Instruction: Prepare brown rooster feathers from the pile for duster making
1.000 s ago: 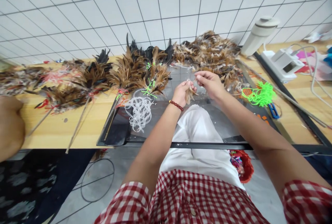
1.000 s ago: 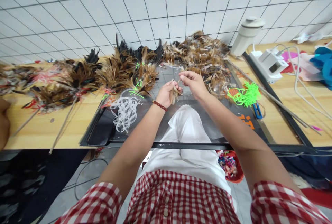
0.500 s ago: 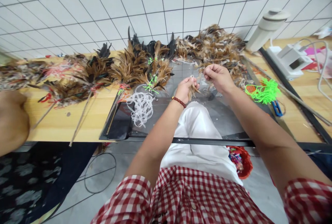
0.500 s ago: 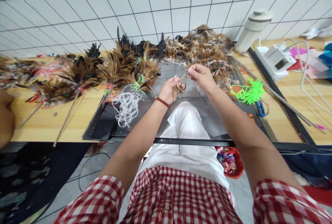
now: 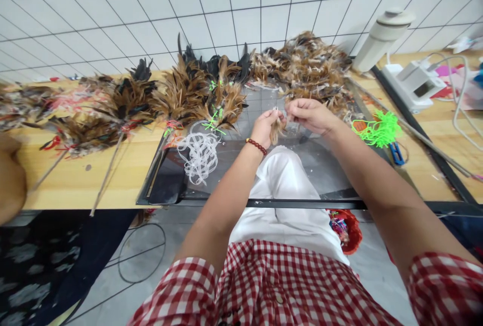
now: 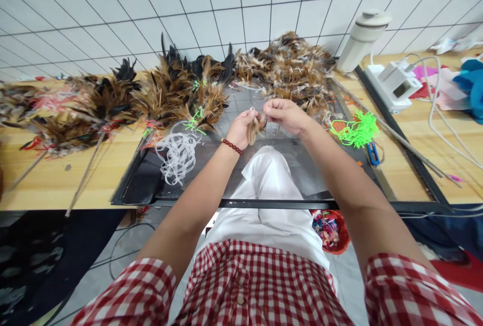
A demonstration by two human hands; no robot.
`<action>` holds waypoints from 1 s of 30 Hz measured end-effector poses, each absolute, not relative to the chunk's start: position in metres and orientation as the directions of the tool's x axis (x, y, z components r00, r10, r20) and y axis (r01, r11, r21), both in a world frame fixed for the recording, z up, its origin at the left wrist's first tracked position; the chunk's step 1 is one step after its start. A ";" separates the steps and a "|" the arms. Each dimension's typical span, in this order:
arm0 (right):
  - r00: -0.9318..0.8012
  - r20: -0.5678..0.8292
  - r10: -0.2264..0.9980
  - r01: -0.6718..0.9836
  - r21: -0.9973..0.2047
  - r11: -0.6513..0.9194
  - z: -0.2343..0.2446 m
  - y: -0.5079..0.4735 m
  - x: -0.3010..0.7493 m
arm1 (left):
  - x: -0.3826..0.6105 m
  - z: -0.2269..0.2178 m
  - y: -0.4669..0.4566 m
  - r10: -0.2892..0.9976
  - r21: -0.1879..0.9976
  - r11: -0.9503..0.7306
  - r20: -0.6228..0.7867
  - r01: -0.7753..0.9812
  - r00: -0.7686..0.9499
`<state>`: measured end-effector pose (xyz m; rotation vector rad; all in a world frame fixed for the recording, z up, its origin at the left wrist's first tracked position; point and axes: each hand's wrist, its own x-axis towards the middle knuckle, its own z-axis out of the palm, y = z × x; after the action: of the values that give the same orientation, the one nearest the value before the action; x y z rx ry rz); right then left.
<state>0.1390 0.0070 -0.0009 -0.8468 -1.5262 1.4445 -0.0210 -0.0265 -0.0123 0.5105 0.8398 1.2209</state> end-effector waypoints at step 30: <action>-0.264 0.335 0.904 0.119 -0.919 0.376 -0.016 0.007 0.134 | -0.013 -0.011 -0.032 0.968 0.874 0.246 -0.198 -0.420 0.155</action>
<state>0.1336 0.0073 -0.0160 -0.9203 -1.6609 1.0093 -0.0132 -0.0317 -0.0109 0.7653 0.9027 1.1471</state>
